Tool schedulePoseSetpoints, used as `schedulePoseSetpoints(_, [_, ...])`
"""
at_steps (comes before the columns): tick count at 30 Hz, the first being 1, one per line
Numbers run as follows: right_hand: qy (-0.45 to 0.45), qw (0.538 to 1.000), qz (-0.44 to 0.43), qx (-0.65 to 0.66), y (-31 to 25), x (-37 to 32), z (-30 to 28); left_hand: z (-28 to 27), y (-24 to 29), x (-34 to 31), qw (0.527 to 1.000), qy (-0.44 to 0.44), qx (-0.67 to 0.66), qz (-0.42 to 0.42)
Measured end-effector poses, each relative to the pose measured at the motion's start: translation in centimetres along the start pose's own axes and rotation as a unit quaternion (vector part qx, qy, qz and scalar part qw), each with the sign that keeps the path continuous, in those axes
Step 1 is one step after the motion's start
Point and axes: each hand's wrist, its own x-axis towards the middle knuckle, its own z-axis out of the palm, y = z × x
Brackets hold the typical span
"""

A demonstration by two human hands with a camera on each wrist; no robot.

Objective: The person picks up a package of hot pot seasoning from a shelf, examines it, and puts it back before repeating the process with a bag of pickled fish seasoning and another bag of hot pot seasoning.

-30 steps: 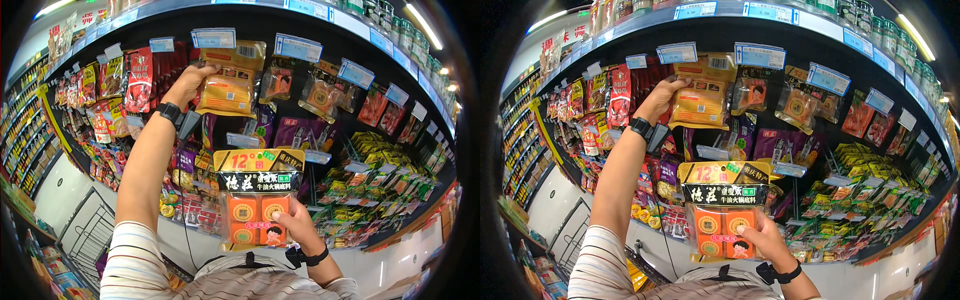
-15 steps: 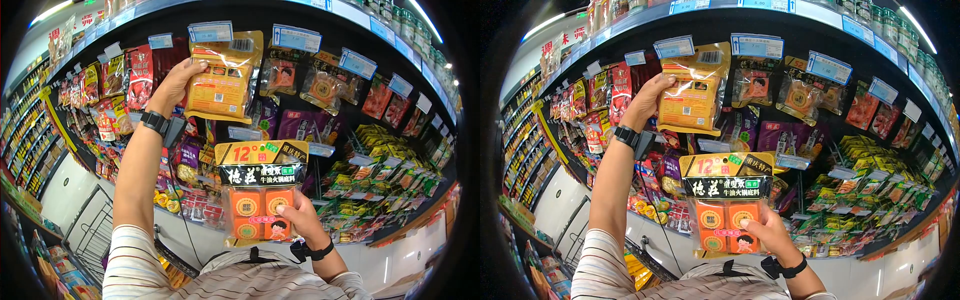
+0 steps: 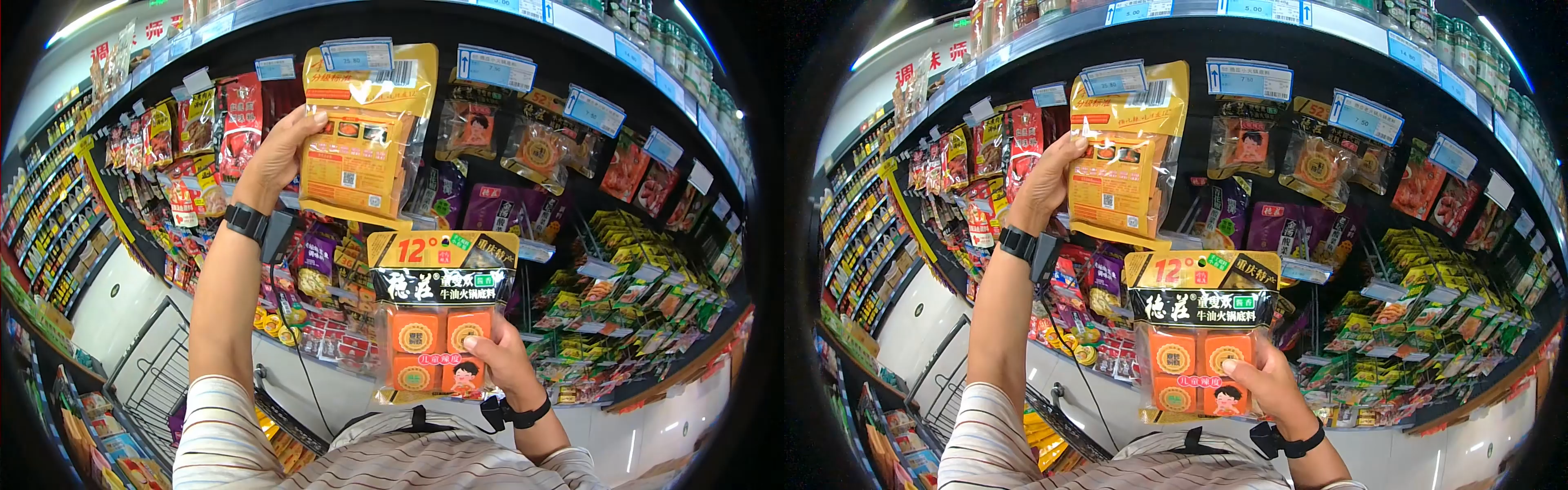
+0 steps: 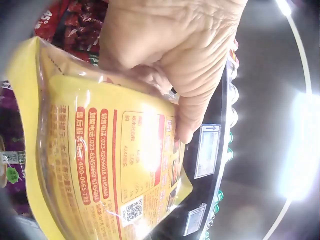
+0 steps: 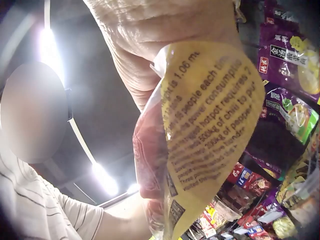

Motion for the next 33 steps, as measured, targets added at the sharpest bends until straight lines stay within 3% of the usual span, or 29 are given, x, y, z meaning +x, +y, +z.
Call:
schedulePoseSetpoints(9, [-0.002, 1.000, 0.000, 0.006, -0.2, -0.2, -0.2, 2.3, 0.8, -2.2, 0.998, -0.056, 0.022, -0.022])
schedulePoseSetpoints(13, [0.015, 1.000, 0.002, 0.006, -0.8, -0.8, -0.4, 2.8, 0.6, -3.8, 0.997, -0.033, 0.046, -0.046])
schedulePoseSetpoints(18, [0.038, 0.999, -0.006, 0.020, -2.0, -2.0, -0.8, 4.7, 2.0, -8.0, 0.992, 0.043, 0.118, -0.026])
schedulePoseSetpoints(22, [0.056, 0.998, -0.019, 0.002, -2.2, -2.5, -0.8, 8.1, 3.8, -12.8, 0.966, 0.171, 0.194, 0.005])
schedulePoseSetpoints(26, [0.032, 0.999, -0.002, 0.005, -2.2, -2.4, 0.3, 11.2, 5.4, -16.0, 0.939, 0.229, 0.238, 0.096])
schedulePoseSetpoints(30, [-0.039, 0.998, 0.030, 0.036, -1.4, -1.6, 2.1, 14.2, 6.6, -18.1, 0.898, 0.241, 0.325, 0.173])
schedulePoseSetpoints(33, [-0.073, 0.993, 0.061, 0.076, -0.2, -1.3, 3.3, 16.9, 5.9, -21.1, 0.765, 0.243, 0.577, 0.153])
